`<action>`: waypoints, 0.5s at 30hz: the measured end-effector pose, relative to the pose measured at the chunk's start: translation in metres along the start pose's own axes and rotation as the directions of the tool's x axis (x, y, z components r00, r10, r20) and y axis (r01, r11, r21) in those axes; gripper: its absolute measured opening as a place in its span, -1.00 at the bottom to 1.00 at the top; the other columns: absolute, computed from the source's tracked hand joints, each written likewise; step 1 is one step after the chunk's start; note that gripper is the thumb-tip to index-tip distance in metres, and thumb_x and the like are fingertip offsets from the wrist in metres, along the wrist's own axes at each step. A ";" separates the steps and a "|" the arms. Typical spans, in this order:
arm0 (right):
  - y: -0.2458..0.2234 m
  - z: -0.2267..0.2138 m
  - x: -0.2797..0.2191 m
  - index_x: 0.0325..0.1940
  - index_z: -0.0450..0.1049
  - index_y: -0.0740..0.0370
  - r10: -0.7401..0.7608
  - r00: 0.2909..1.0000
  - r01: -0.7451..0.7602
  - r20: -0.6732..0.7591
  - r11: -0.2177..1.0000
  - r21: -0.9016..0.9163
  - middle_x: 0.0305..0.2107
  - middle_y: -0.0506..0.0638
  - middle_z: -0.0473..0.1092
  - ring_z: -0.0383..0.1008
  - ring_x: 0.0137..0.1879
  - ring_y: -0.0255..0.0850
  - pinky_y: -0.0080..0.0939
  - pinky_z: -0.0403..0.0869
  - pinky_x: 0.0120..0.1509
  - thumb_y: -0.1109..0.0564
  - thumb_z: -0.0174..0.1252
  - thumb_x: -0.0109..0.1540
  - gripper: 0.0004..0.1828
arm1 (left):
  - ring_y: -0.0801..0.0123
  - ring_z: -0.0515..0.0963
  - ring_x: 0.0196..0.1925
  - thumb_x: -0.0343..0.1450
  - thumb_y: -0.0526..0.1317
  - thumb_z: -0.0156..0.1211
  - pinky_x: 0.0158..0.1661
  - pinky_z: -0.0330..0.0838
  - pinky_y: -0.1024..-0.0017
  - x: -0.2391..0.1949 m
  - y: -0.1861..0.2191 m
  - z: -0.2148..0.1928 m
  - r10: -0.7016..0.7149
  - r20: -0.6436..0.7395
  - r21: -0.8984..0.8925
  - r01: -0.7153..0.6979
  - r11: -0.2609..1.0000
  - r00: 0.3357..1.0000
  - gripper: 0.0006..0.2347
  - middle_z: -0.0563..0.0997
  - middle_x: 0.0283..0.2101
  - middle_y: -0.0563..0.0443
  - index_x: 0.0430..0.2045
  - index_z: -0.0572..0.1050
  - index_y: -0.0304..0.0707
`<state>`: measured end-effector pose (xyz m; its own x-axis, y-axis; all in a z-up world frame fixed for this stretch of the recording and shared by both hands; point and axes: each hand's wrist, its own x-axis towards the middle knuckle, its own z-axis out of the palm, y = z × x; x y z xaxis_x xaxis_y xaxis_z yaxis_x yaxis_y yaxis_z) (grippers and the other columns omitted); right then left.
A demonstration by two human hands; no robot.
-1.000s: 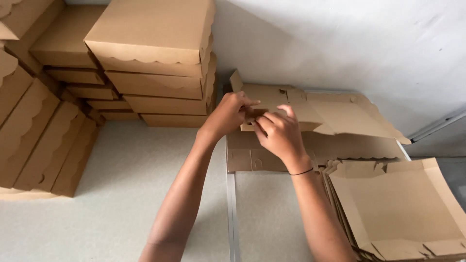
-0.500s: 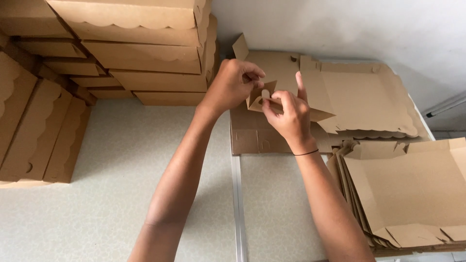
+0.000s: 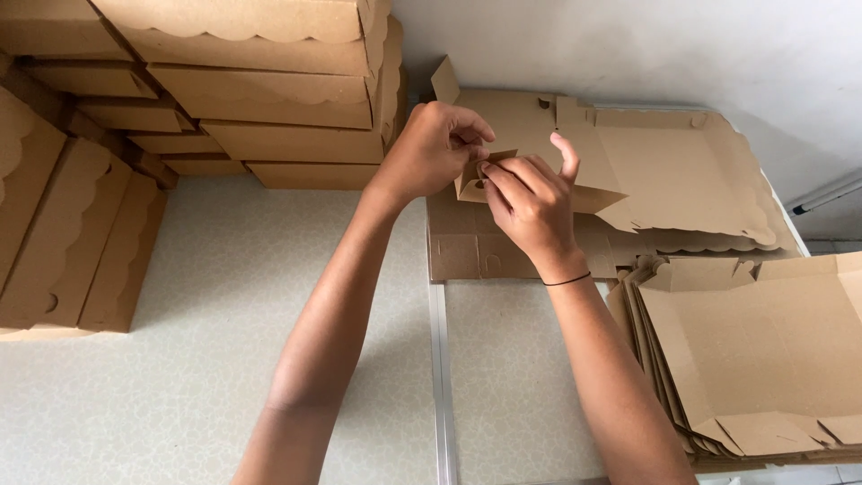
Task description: Folding flat cardboard templates into 3D pastry boxes by tucking in tabs.
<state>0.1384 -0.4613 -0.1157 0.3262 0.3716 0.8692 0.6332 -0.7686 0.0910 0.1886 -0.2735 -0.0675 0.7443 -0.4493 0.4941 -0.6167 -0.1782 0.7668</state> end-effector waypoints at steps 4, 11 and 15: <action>0.001 -0.001 0.000 -0.24 0.65 0.11 0.009 1.000 -0.010 0.015 1.000 0.022 -0.37 -0.12 0.54 0.54 -0.25 -0.23 0.29 0.12 0.46 0.32 0.43 0.17 -0.83 | 0.14 0.68 -0.36 0.31 -0.54 0.33 -0.25 0.61 0.21 0.001 -0.002 -0.004 -0.020 0.013 -0.023 0.020 1.000 1.000 -0.84 0.68 -0.47 -0.24 -0.30 0.66 -0.40; 0.000 0.002 -0.003 -0.23 0.65 0.11 -0.035 0.999 0.034 -0.019 0.999 -0.019 -0.36 -0.11 0.52 0.54 -0.23 -0.24 0.27 0.11 0.47 0.31 0.40 0.20 -0.86 | 0.10 0.67 -0.37 0.35 -0.52 0.29 -0.28 0.58 0.19 0.000 0.004 -0.006 -0.073 0.055 0.002 0.073 0.997 0.996 -0.86 0.67 -0.45 -0.28 -0.29 0.67 -0.40; -0.002 -0.001 0.003 -0.27 0.66 0.09 -0.036 0.999 0.036 0.020 0.999 0.015 -0.38 -0.13 0.52 0.54 -0.22 -0.25 0.27 0.09 0.46 0.31 0.41 0.19 -0.86 | 0.07 0.69 -0.37 0.34 -0.54 0.28 -0.29 0.58 0.20 -0.002 0.003 -0.004 -0.087 0.072 0.012 0.086 0.996 0.994 -0.85 0.67 -0.45 -0.31 -0.30 0.67 -0.39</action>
<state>0.1373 -0.4598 -0.1128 0.3170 0.4092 0.8556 0.6547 -0.7471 0.1147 0.1865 -0.2699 -0.0642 0.7745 -0.4941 0.3949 -0.5534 -0.2269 0.8014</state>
